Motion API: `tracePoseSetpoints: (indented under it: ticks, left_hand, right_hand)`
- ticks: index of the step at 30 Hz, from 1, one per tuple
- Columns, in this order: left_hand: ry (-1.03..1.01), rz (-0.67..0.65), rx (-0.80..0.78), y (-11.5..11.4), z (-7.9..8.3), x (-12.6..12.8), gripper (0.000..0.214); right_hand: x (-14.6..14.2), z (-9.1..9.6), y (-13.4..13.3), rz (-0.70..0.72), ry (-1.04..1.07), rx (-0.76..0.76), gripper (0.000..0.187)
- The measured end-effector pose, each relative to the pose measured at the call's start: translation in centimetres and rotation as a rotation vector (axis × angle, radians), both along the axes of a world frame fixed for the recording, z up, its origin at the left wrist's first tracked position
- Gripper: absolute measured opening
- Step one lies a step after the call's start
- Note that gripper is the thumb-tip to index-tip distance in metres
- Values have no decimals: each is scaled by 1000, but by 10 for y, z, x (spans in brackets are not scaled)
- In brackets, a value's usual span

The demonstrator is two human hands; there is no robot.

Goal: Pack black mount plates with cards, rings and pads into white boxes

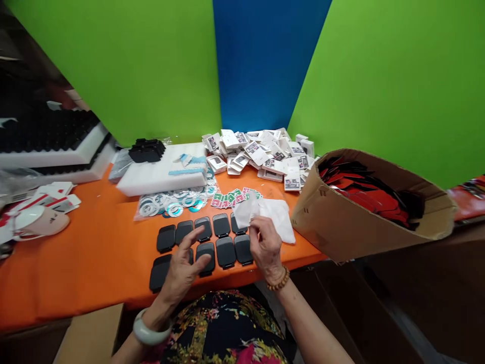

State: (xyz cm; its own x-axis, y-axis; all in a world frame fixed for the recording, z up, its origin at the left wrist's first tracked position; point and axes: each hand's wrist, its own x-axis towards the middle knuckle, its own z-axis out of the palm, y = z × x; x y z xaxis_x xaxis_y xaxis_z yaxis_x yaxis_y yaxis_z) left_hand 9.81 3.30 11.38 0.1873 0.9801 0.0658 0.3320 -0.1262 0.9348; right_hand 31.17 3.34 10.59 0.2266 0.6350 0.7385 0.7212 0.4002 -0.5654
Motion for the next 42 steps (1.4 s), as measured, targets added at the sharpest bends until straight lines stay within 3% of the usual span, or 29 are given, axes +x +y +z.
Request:
tracePoseSetpoints:
  ticks: [3,8,10,14,16,19,22,24,27,31,33,36,39,42]
  left_hand:
    - [-25,-66,58,2,12,14,63]
    - [-77,150,103,6,21,11,29]
    - [-144,158,19,8,23,1,27]
    - [-285,-17,-266,7,24,-22,33]
    - [-296,-110,-354,6,24,-29,37]
    - [-267,-194,-414,3,23,-32,42]
    - [-259,-213,-410,-1,23,-33,45]
    - [-258,-170,-360,-5,22,-32,42]
    - [-315,-4,-298,-11,17,-29,37]
    - [-642,188,-430,-17,8,-29,33]
    - [-788,192,-541,-20,6,-34,40]
    - [-832,140,-632,-26,5,-48,47]
    - [-770,82,-645,-36,5,-65,47]
    - [-806,105,-667,-44,5,-83,45]
  right_hand:
    - [-35,-1,-8,168,-64,2,19]
    - [-65,-4,-12,396,-77,-74,21]
    - [-65,0,-11,444,-28,-134,20]
    - [-52,13,-3,449,150,-300,57]
    - [-48,17,2,533,255,-435,63]
    - [-50,19,3,722,403,-694,43]
    - [-58,17,0,741,518,-853,22]
    - [-63,14,-4,692,561,-860,27]
    - [-69,10,-7,692,551,-869,31]
    - [-76,7,-7,738,471,-877,36]
    - [-81,6,-6,757,444,-861,36]
    - [-91,4,-6,820,500,-861,38]
    - [-102,0,-10,1000,711,-924,42]
    - [-116,-5,-16,1189,906,-1083,44]
